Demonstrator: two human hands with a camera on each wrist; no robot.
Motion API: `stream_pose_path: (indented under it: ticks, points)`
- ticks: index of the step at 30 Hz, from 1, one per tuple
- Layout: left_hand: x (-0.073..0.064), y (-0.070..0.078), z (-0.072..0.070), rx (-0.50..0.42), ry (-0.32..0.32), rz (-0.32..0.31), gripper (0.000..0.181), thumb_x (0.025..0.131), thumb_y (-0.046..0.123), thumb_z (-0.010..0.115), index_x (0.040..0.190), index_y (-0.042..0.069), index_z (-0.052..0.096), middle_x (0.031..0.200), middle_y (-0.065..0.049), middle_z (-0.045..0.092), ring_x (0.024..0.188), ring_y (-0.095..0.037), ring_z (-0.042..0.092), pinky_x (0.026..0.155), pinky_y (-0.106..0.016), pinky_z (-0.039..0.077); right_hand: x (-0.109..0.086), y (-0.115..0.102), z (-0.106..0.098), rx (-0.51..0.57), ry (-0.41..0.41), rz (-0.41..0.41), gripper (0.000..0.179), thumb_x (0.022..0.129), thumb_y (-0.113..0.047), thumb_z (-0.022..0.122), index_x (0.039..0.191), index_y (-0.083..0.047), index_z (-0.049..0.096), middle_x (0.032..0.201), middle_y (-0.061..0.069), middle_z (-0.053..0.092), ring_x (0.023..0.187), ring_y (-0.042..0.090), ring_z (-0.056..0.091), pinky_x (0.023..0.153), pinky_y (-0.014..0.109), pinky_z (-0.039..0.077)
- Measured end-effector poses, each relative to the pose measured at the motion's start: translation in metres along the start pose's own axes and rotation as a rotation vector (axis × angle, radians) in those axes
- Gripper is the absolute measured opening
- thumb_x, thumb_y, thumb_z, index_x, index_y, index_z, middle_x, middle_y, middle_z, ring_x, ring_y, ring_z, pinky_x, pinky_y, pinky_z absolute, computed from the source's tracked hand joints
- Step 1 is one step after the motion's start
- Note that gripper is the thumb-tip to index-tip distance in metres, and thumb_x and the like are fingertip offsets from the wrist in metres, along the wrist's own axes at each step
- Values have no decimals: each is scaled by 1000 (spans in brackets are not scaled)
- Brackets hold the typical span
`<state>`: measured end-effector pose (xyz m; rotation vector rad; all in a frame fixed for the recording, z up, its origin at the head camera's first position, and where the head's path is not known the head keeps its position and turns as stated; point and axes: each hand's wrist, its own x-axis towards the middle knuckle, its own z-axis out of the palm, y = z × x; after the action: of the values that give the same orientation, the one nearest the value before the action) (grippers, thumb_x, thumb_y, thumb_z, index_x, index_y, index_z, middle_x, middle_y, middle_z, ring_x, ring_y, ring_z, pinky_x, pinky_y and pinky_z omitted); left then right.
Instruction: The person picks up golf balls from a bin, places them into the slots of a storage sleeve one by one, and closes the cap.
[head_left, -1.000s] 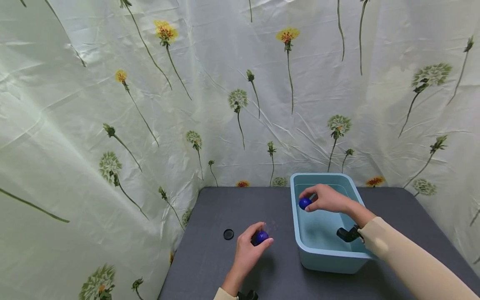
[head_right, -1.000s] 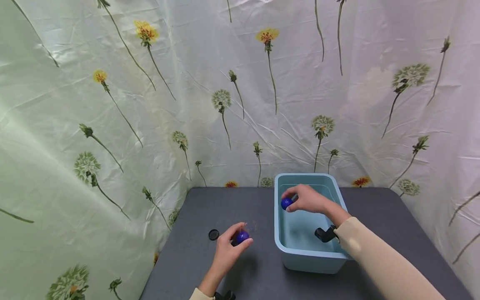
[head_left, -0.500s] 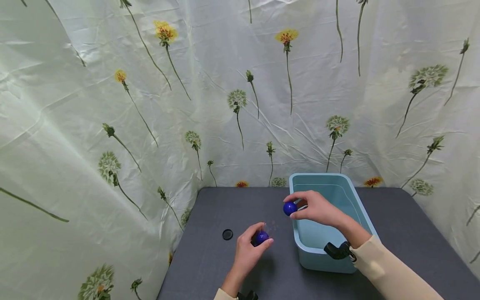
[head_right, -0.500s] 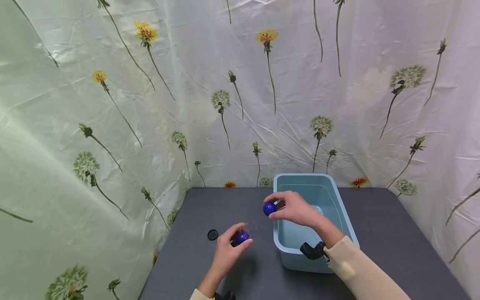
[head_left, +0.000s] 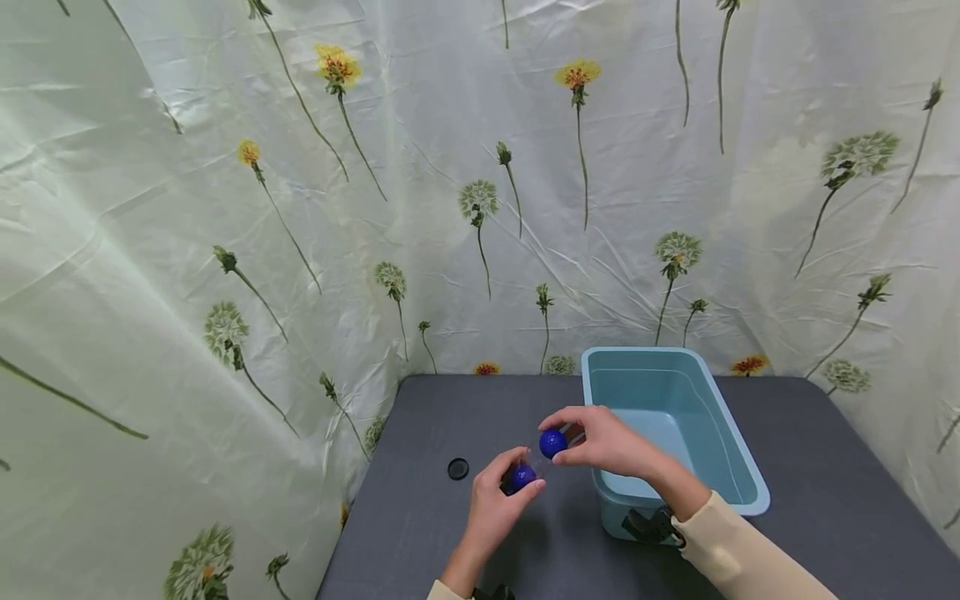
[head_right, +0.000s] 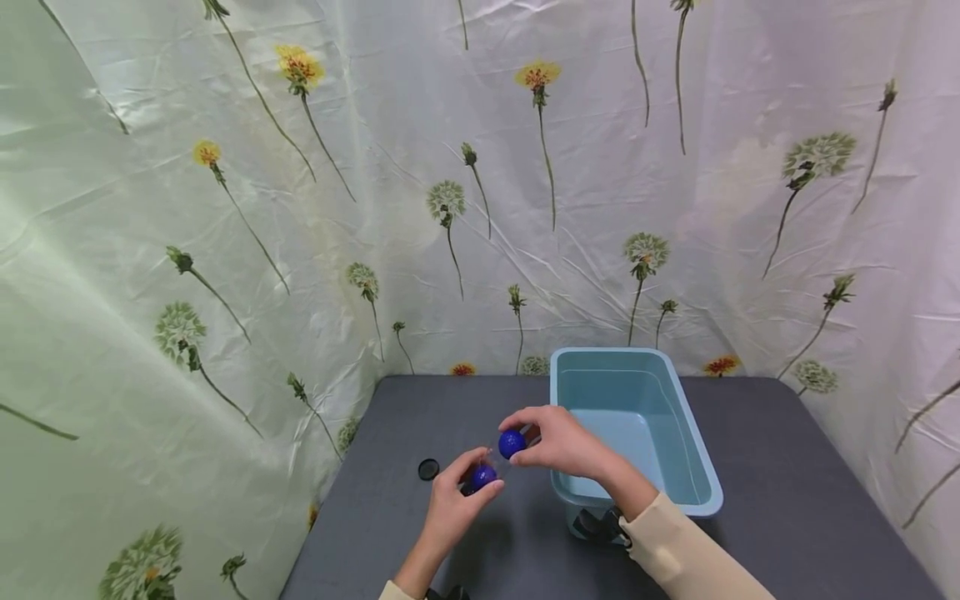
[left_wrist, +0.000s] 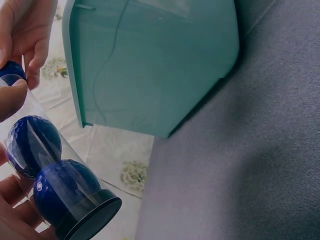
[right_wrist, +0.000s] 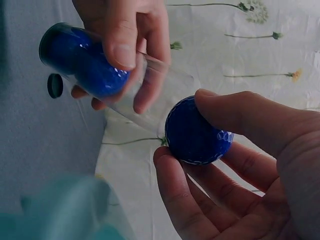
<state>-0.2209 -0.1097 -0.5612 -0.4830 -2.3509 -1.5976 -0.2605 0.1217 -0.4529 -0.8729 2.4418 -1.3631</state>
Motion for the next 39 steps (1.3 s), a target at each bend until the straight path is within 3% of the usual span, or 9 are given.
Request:
stream_pose_path:
  ticks: [5, 11, 20, 30, 39]
  points:
    - [-2, -2, -3, -8, 11, 14, 47, 86, 40, 80, 126, 20, 66, 115, 1, 68, 99, -15, 65, 86, -39, 55, 5, -1, 11, -14, 3, -25, 39, 87, -18, 81, 124, -17, 68, 112, -2, 67, 93, 21, 67, 72, 29, 57]
    - [-8, -5, -12, 11, 47, -28, 45, 85, 41, 81, 124, 26, 65, 116, 6, 68, 100, -14, 65, 87, -37, 54, 12, -1, 22, -35, 15, -91, 37, 88, -18, 80, 123, -20, 69, 116, -3, 67, 96, 19, 68, 75, 28, 56]
    - [-25, -13, -32, 50, 163, -76, 46, 84, 36, 84, 125, 25, 66, 115, 4, 69, 101, -14, 65, 87, -39, 54, 27, -10, 41, -71, 50, -140, 30, 92, -20, 76, 122, -21, 69, 112, -9, 66, 94, 12, 66, 79, 28, 56]
    - [-46, -15, -63, 78, 287, -166, 49, 81, 42, 84, 124, 29, 65, 113, 6, 69, 99, -13, 66, 85, -42, 54, 48, -14, 80, -112, 86, -126, 30, 92, -17, 76, 121, -20, 69, 111, -7, 67, 92, 11, 65, 73, 26, 54]
    - [-52, -9, -71, 79, 326, -197, 48, 79, 31, 88, 123, 26, 66, 112, 7, 69, 99, -13, 66, 86, -40, 53, 71, 15, 108, -60, 127, -58, 28, 93, -23, 75, 120, -18, 70, 110, -3, 69, 92, 15, 66, 72, 28, 55]
